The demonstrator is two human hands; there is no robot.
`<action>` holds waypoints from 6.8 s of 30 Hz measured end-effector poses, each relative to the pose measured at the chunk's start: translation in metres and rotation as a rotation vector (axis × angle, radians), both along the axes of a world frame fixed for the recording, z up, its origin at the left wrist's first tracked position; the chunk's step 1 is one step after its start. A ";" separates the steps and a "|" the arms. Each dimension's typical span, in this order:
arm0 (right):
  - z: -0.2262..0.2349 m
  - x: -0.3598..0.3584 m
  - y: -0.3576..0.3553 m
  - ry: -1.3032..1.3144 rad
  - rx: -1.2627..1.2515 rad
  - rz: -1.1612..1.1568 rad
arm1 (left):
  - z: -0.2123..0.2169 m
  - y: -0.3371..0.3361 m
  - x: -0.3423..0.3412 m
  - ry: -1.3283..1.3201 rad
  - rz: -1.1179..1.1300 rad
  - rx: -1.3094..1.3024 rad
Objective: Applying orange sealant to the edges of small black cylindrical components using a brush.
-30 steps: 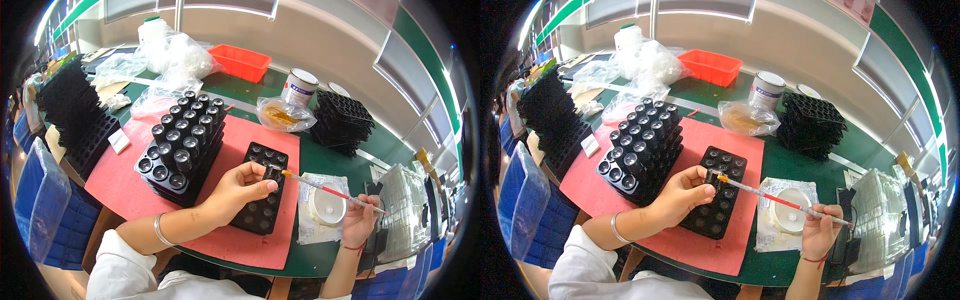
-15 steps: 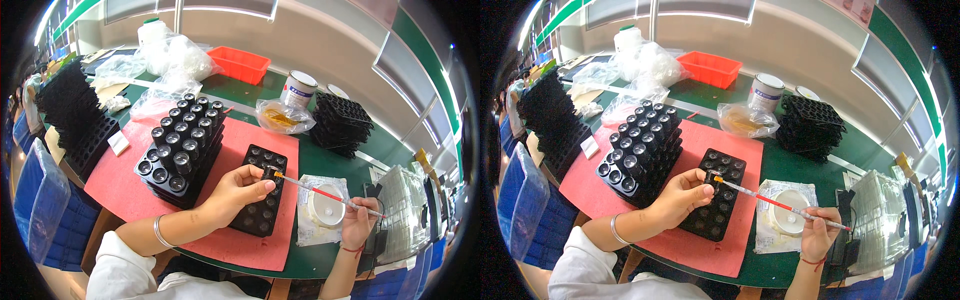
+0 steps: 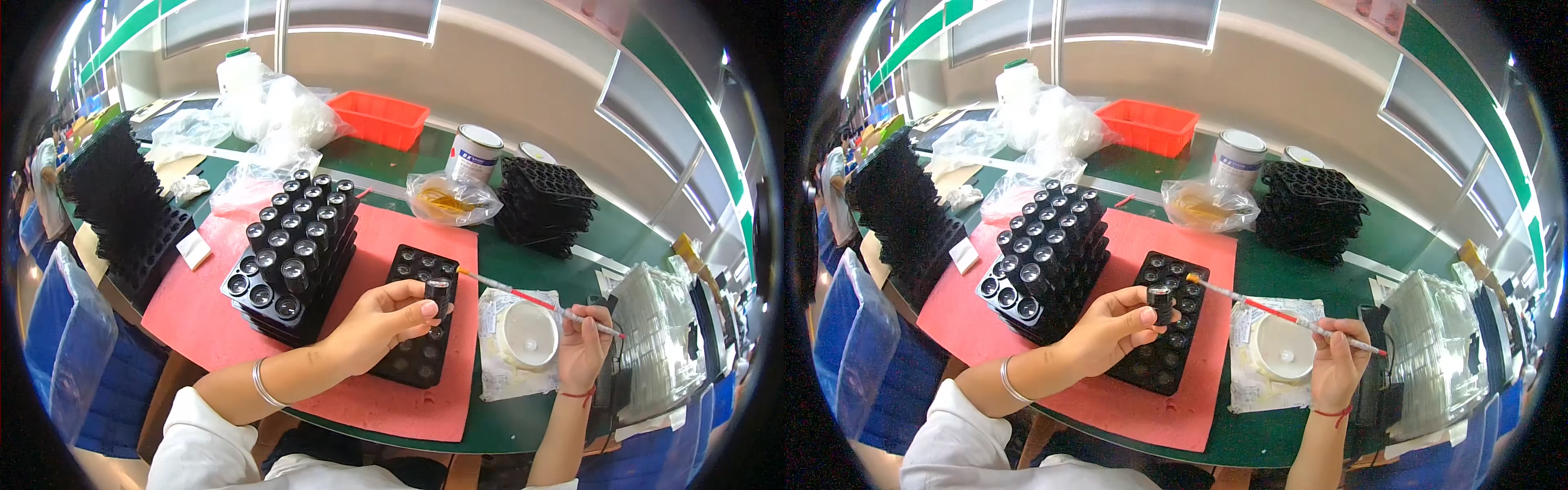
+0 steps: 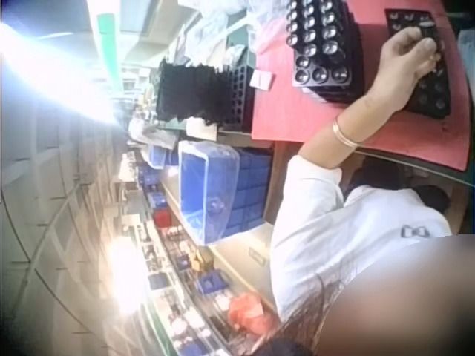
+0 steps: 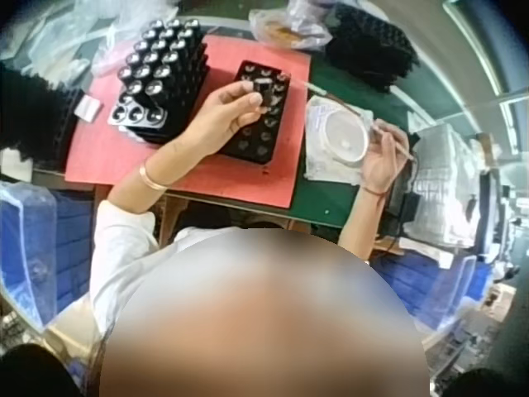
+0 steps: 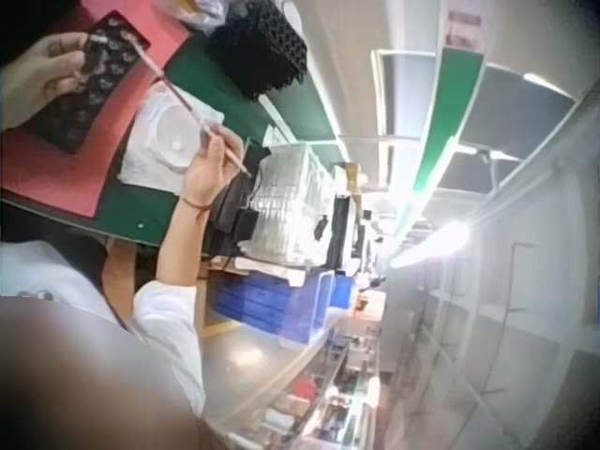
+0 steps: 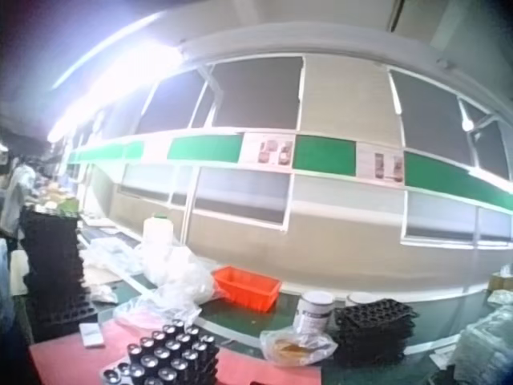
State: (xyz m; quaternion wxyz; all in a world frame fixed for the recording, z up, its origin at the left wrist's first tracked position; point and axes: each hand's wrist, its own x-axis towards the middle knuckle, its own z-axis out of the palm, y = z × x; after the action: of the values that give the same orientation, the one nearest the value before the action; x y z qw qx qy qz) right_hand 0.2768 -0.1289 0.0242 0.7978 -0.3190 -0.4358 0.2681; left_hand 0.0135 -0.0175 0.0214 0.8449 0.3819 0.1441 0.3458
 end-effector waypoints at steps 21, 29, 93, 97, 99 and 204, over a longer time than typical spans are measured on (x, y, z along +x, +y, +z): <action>-0.002 0.021 0.005 0.110 -0.010 -0.141 | 0.020 -0.055 -0.087 0.515 1.164 1.349; -0.003 0.023 0.011 0.074 0.005 -0.122 | 0.020 -0.011 -0.143 0.967 1.399 1.167; 0.012 0.054 -0.007 -0.154 0.491 -1.133 | 0.105 0.019 0.159 1.428 0.578 1.864; 0.012 0.058 -0.015 -0.249 0.436 -1.296 | 0.104 0.086 0.224 0.979 0.490 2.082; 0.014 0.060 -0.012 -0.285 0.436 -1.343 | 0.119 0.100 0.244 0.912 0.457 2.187; -0.009 -0.038 -0.005 -0.117 -0.105 0.143 | -0.020 -0.017 -0.050 0.375 -0.043 0.206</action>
State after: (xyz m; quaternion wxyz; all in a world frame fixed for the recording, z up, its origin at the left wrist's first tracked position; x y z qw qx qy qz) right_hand 0.2390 -0.1341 0.0154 0.7319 -0.3435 -0.4887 0.3279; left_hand -0.0366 -0.0350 0.0017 0.7669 0.5270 0.2542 0.2634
